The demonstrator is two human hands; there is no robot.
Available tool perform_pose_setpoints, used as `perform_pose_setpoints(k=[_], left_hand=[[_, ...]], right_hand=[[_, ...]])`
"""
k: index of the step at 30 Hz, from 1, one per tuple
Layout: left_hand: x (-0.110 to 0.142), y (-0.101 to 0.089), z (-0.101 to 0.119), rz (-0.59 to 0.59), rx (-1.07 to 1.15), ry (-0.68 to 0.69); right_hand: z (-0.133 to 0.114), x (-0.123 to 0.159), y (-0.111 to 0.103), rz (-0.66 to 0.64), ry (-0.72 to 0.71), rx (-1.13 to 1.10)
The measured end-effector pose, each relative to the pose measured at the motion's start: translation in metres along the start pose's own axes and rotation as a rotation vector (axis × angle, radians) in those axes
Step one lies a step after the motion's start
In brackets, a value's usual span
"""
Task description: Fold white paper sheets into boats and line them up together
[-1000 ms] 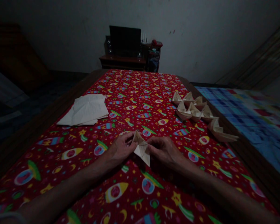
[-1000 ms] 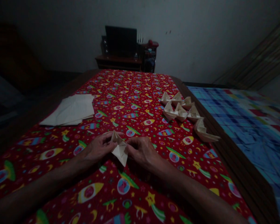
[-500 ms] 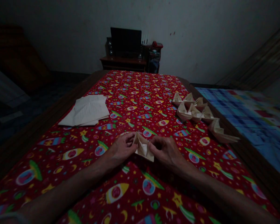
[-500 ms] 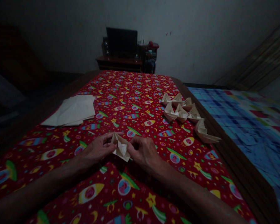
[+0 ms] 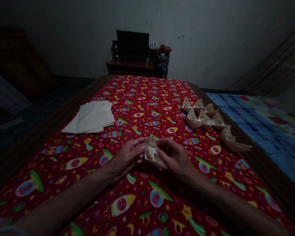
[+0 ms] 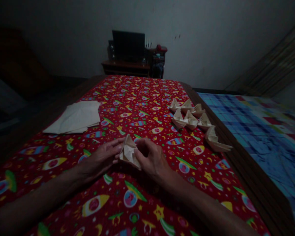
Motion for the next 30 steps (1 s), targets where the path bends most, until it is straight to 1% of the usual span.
perform_pose_setpoints(k=[2,3,4,9,13,16,19,22,26,30], left_hand=[[-0.005,-0.005,-0.005,0.016,-0.009,0.019],[-0.007,-0.006,-0.006,0.02,-0.013,0.027],[-0.007,-0.007,-0.007,0.021,-0.018,0.033],[-0.006,-0.006,-0.005,0.021,-0.032,0.056],[-0.005,-0.007,-0.001,0.065,-0.009,0.063],[-0.003,-0.007,-0.001,0.075,-0.041,0.051],[-0.001,-0.004,-0.001,0.035,-0.06,0.06],[0.001,-0.002,-0.001,-0.007,-0.054,0.063],[0.001,-0.003,-0.002,-0.016,-0.083,0.056],[0.002,-0.003,-0.003,-0.041,-0.117,0.081]], right_hand=[[-0.017,0.002,-0.009,0.091,-0.189,0.091],[-0.025,0.003,-0.012,0.105,-0.27,0.122],[-0.03,0.005,-0.012,0.093,-0.325,0.138],[-0.039,0.011,-0.005,-0.054,-0.418,0.095],[-0.043,0.014,-0.006,-0.068,-0.501,0.142],[-0.04,0.013,-0.006,-0.065,-0.511,0.173],[-0.038,0.012,-0.004,-0.078,-0.506,0.188],[-0.036,0.012,-0.003,-0.089,-0.453,0.183],[-0.032,0.012,-0.001,-0.081,-0.37,0.139],[-0.027,0.013,0.002,-0.08,-0.299,0.115]])
Point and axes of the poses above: each hand's wrist, its own x-axis away from the middle knuckle, its own y-axis out of the palm, z = x × y, the point moved 7 cm from there along -x, towards the middle knuckle, and after that the axes turned 6 degrees about z, right-handed, at the moved point
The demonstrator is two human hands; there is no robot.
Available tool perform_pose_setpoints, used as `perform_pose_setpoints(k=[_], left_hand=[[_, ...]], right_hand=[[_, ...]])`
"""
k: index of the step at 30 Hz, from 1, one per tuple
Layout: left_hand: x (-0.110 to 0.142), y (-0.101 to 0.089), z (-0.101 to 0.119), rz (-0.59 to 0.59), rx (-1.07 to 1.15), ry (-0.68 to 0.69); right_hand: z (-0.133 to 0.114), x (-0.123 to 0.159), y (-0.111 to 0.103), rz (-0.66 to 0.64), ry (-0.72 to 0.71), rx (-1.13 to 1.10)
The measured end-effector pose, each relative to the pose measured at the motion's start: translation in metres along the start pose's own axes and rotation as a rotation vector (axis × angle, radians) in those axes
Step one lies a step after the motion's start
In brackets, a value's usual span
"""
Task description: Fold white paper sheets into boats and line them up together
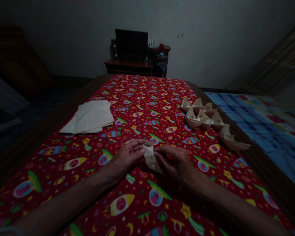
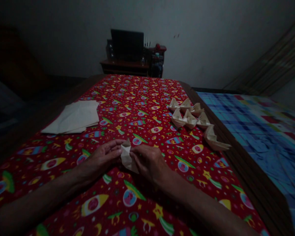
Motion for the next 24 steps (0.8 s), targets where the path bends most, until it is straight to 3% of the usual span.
perform_pose_setpoints(k=[4,11,15,18,21,24], left_hand=[[0.001,0.001,0.004,-0.013,-0.045,0.031],[0.006,0.01,0.007,-0.112,0.023,0.028],[0.003,0.003,0.008,-0.041,0.028,0.054],[0.0,-0.011,0.01,0.08,-0.004,0.068],[-0.001,-0.023,0.01,0.17,-0.024,0.057],[0.0,-0.03,0.005,0.232,-0.081,0.011]], right_hand=[[0.0,0.0,-0.002,0.029,0.009,-0.004],[0.015,0.001,0.0,-0.042,0.232,-0.036],[0.021,-0.003,-0.009,-0.018,0.299,-0.049],[0.029,-0.01,-0.047,0.1,0.325,-0.042],[0.038,-0.01,-0.123,0.306,0.303,0.16],[0.045,-0.001,-0.202,0.37,0.296,0.57]])
Point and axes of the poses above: each hand's wrist, its own x-axis away from the middle knuckle, its own y-axis out of the palm, z = x × y, the point moved 7 cm from there along -x, towards the middle knuckle, and after that the axes turned 6 degrees about z, right-handed, at the moved point
